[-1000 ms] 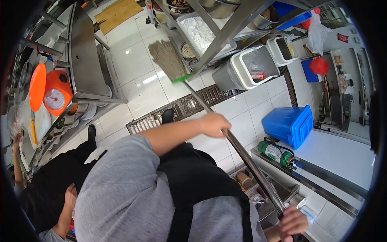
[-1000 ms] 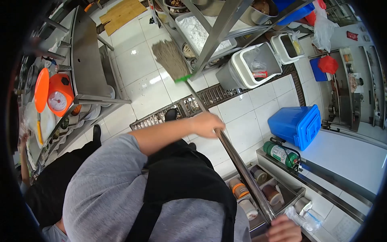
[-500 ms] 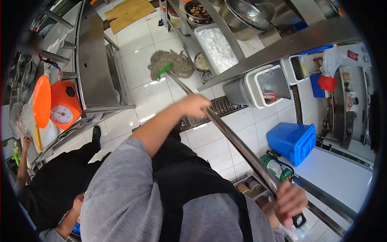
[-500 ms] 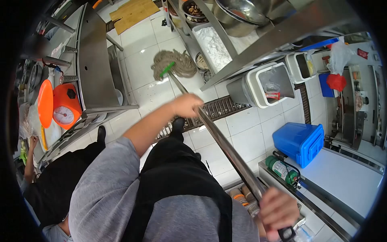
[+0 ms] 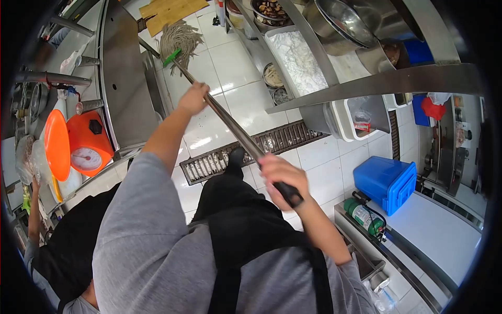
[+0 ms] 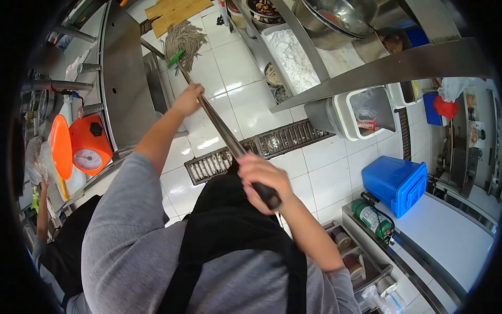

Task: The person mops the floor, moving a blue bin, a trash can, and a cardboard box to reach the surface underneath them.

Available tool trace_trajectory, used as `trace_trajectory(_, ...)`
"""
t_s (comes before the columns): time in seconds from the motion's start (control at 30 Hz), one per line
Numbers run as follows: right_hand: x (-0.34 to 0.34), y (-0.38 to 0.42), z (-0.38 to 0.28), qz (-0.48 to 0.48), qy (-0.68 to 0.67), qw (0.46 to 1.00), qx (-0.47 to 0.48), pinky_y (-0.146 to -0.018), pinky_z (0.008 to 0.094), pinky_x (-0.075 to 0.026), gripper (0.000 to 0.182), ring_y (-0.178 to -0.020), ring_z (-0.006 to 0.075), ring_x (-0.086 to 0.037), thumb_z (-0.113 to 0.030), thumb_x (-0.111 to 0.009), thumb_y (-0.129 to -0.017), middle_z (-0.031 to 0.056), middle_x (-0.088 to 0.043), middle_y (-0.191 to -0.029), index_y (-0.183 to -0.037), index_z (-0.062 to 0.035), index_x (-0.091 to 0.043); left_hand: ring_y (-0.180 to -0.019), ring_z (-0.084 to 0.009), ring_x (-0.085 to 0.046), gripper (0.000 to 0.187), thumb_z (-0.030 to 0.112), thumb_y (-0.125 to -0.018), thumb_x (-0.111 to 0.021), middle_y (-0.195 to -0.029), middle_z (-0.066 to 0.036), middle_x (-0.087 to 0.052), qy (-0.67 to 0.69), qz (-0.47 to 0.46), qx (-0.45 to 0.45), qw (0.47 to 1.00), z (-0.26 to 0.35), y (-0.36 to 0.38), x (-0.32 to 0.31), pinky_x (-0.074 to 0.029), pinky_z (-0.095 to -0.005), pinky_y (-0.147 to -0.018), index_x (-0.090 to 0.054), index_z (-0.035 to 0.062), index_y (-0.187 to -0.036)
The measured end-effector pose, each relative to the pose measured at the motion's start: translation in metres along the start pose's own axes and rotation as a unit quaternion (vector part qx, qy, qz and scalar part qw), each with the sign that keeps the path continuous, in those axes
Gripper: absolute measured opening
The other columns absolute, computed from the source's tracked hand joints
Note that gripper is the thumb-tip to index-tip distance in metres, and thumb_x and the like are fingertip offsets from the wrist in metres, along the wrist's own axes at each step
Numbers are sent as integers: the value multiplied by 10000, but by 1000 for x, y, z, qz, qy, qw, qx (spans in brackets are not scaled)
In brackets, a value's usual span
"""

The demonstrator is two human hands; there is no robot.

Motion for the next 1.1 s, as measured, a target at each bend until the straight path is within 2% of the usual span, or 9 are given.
trace_trajectory(0.23, 103, 86, -170, 116, 36, 989, -86, -903, 554, -478, 192, -832, 340, -685, -194, -718, -698, 100, -670, -708, -815, -63, -640, -919, -284, -574, 292, 183, -680, -746, -882, -63, -579, 146, -62, -210, 965, 216, 58, 24, -420, -454, -920, -537, 103, -867)
trace_trajectory(0.3, 139, 103, -229, 83, 51, 990, -98, -909, 569, -463, 220, -796, 307, -679, -228, -701, -726, 69, -661, -643, -617, -63, -605, -871, -255, -592, 242, 221, -702, -723, -833, -29, -583, 223, -52, -288, 930, 277, 70, 21, -424, -450, -882, -548, 119, -835)
trace_trajectory(0.43, 152, 109, -319, 211, 99, 972, -27, -705, 319, -501, 330, -552, 116, -577, -287, -719, -754, -43, -558, -507, -534, -160, -507, -820, -243, -626, 189, 222, -734, -696, -776, 1, -614, 333, -198, -373, 843, 366, 94, 4, -467, -395, -740, -559, 115, -805)
trace_trajectory(0.57, 136, 70, -330, 158, -104, 975, 116, -562, 306, -516, 339, -480, 126, -520, -277, -628, -883, -9, -460, -499, -637, -104, -472, -745, -260, -651, 196, 255, -767, -687, -744, -14, -667, 384, -334, -357, 783, 414, 116, -18, -485, -383, -609, -569, 101, -797)
trace_trajectory(0.63, 148, 77, -332, 93, -69, 984, 136, -507, 265, -502, 347, -494, 110, -511, -318, -617, -909, -7, -488, -581, -682, -99, -473, -718, -265, -651, 210, 276, -763, -690, -728, -21, -671, 388, -323, -346, 791, 413, 113, -17, -482, -395, -602, -573, 102, -779)
trace_trajectory(0.73, 185, 106, -321, 159, -150, 964, 152, -431, 176, -511, 323, -376, 43, -526, -52, -783, -670, -41, -560, -459, -518, -145, -513, -702, -280, -653, 231, 306, -739, -697, -707, -35, -670, 331, -313, -314, 833, 387, 101, -21, -481, -418, -602, -575, 111, -714)
trace_trajectory(0.8, 183, 104, -287, 142, -186, 965, 116, -592, 300, -575, 249, -471, 106, -583, -95, -741, -730, -22, -580, -496, -554, -132, -569, -678, -303, -639, 219, 301, -717, -698, -667, -57, -645, 313, -290, -283, 859, 351, 91, -18, -473, -436, -595, -581, 117, -731)
trace_trajectory(0.93, 155, 81, -205, 277, -172, 937, 126, -458, 197, -452, 242, -426, 56, -504, -89, -668, -708, -37, -535, -486, -581, -149, -470, -678, -354, -613, 261, 333, -662, -713, -649, -114, -602, 222, -240, -218, 919, 259, 67, -25, -465, -439, -583, -577, 116, -714)
trace_trajectory(1.1, 91, 54, -87, 218, -158, 963, -9, -844, 484, -453, 209, -697, 273, -610, -230, -649, -802, 69, -592, -696, -721, -116, -495, -739, -334, -597, 229, 195, -690, -717, -755, -133, -588, 130, -133, -106, 977, 108, 47, -20, -464, -407, -652, -543, 74, -775)
Point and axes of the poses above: each hand's wrist, its own y-axis away from the middle knuckle, its own x-axis out of the back of the hand, z = x × y, the point moved 7 cm from there along -y, towards the middle knuckle
